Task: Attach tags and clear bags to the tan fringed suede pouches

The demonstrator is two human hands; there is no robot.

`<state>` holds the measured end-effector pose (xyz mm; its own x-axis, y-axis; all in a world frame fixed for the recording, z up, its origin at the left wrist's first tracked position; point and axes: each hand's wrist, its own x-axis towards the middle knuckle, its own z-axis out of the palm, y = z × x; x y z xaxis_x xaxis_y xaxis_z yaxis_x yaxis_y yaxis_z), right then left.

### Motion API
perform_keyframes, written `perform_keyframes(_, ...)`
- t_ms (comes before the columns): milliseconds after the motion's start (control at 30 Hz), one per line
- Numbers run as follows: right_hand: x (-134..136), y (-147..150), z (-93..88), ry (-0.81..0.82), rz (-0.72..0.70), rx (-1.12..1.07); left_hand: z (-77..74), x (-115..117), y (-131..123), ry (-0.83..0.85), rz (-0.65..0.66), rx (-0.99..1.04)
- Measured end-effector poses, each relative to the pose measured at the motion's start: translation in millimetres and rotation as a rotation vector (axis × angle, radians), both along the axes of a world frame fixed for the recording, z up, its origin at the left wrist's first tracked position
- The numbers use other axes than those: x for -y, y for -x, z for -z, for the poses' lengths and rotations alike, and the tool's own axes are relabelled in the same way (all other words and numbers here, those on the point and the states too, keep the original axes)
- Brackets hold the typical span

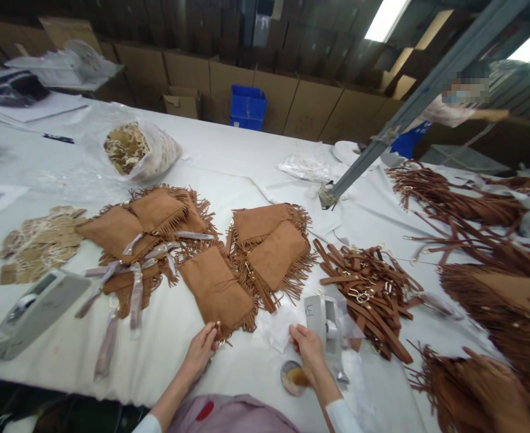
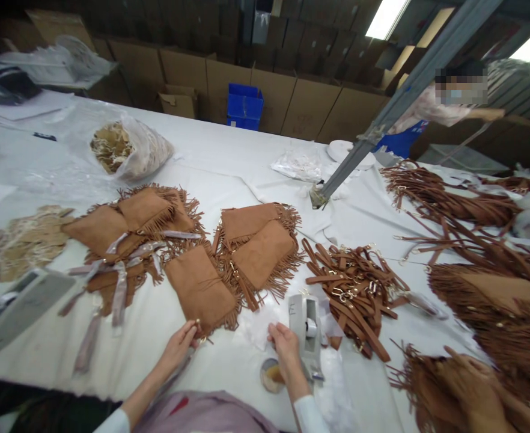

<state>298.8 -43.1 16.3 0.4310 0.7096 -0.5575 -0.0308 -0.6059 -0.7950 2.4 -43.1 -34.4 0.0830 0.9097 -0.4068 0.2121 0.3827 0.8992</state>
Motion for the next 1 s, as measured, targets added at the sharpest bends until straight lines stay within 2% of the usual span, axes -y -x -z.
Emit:
perform_keyframes(67,-1.0,0.3,-1.0,0.011,-0.005,0.008,0.2,-0.1,0.1,0.003,-0.002,0.013)
perform_keyframes(200,-4.4,0.1,-5.1,0.004,0.015,0.2,-2.1,-3.3,-0.2,0.021,-0.026,0.064)
perform_keyframes(267,-5.7,-0.3,-6.2,-0.003,0.036,0.218,-2.9,-5.3,0.0,0.028,-0.032,0.092)
perform_keyframes(533,-9.2,3.2,-9.4,0.008,0.176,-0.305,-2.8,-9.4,2.3,0.035,-0.024,0.075)
perform_keyframes(733,-19.9,28.1,-14.7,0.061,0.293,-0.695,-5.7,-11.1,-1.0,0.054,0.026,0.071)
perform_keyframes(833,-27.9,48.6,-14.5,0.073,0.283,-0.786,-9.8,-13.1,-2.6,0.053,0.048,0.072)
perform_keyframes(1000,-43.0,84.7,-8.4,0.055,0.24,-0.764,-18.3,-16.3,-3.2,0.004,0.071,0.046)
